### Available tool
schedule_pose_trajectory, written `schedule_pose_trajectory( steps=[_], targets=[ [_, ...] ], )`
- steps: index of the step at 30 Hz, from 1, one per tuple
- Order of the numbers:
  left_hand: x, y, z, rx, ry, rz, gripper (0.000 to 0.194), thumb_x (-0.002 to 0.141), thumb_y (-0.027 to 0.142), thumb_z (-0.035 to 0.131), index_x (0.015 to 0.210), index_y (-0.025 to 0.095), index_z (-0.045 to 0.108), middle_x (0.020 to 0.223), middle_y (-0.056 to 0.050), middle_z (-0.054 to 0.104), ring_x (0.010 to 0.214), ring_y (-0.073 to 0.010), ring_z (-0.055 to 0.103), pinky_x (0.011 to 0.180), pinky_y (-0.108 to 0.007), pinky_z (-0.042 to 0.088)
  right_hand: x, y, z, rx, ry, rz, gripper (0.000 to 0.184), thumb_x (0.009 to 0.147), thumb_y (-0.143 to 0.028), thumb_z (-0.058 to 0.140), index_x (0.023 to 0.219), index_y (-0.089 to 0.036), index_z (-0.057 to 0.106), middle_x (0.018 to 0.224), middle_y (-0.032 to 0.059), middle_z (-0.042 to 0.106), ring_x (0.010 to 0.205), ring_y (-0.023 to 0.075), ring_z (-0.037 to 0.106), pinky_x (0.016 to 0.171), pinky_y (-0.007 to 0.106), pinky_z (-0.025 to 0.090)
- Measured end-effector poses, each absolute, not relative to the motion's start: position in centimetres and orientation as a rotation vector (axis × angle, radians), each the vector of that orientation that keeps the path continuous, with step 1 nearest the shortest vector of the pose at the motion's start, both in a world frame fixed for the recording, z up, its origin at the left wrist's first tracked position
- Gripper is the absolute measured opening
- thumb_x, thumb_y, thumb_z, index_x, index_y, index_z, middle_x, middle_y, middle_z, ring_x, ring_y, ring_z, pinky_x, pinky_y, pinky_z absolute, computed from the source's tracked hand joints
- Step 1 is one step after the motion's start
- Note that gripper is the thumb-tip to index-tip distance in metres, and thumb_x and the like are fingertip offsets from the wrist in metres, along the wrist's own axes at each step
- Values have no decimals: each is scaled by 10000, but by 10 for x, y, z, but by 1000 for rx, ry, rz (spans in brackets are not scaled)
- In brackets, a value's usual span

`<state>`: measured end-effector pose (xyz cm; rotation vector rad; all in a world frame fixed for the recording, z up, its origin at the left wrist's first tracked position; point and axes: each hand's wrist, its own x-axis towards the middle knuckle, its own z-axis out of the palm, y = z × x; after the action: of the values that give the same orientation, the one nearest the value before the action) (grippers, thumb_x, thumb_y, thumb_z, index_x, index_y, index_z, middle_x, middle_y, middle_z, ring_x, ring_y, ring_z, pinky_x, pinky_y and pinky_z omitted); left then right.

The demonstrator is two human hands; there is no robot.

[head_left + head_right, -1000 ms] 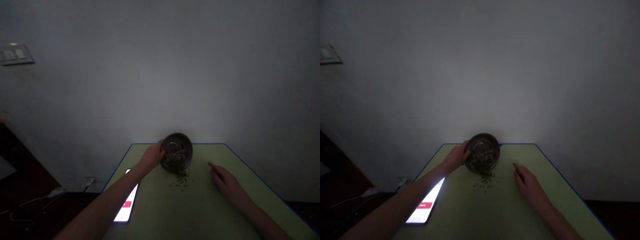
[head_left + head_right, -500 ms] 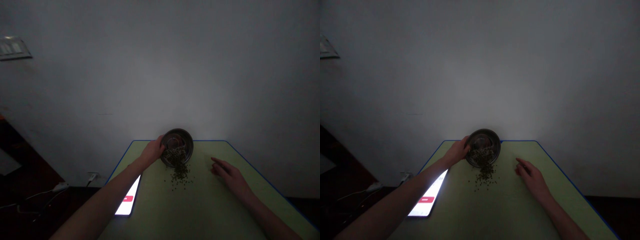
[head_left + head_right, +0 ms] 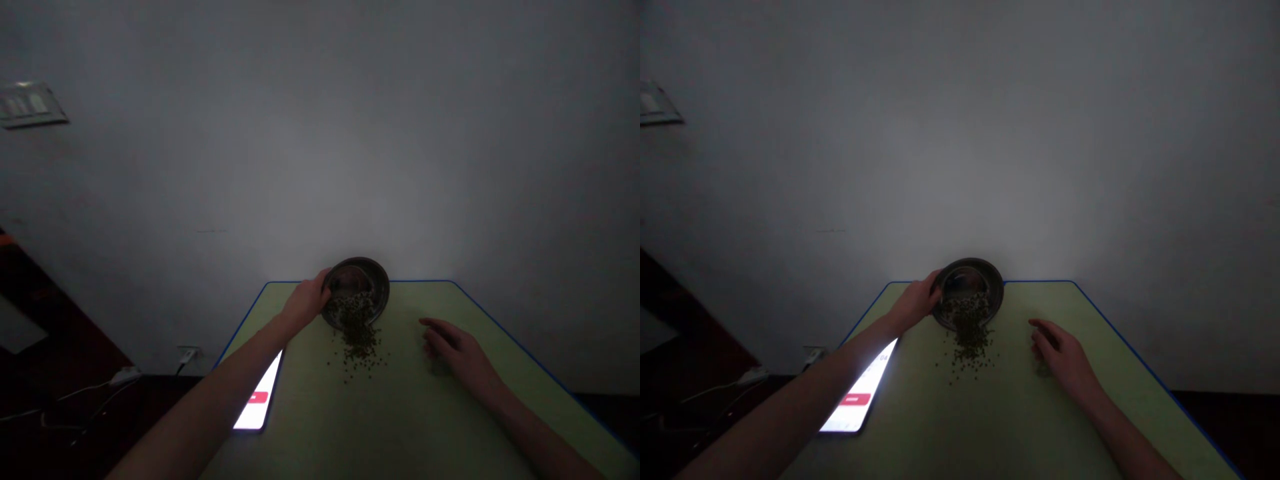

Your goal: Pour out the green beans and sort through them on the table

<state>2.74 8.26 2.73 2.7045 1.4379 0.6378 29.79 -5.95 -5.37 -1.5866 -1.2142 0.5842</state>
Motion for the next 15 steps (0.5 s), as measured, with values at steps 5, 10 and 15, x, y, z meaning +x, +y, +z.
schedule_pose_trajectory(
  steps=[5,10,15],
  targets=[
    [29,83,28,2731,1454,617,417,929,286,403,1342,229,407,889,-75,708,767,-211,669,697,-303,473,298,-59,-55,-1607,-1220,601,470,744,-462,531,1048,-124,650,546,-5,600,491,174,570,497,315,475],
    [31,81,31,2751,1466,595,424,936,286,393,1356,231,388,880,-73,705,749,-202,666,687,-293,471,297,-60,-56,-1619,-1227,632,480,766,-463,507,1093,-130,622,585,-10,589,456,153,543,479,303,480],
    [33,80,33,2783,1460,576,444,928,300,413,1366,237,382,867,-71,706,746,-213,668,675,-292,467,297,-61,-57,-1621,-1239,635,484,790,-477,480,1109,-136,607,761,43,655,449,133,531,451,296,473]
  ],
)
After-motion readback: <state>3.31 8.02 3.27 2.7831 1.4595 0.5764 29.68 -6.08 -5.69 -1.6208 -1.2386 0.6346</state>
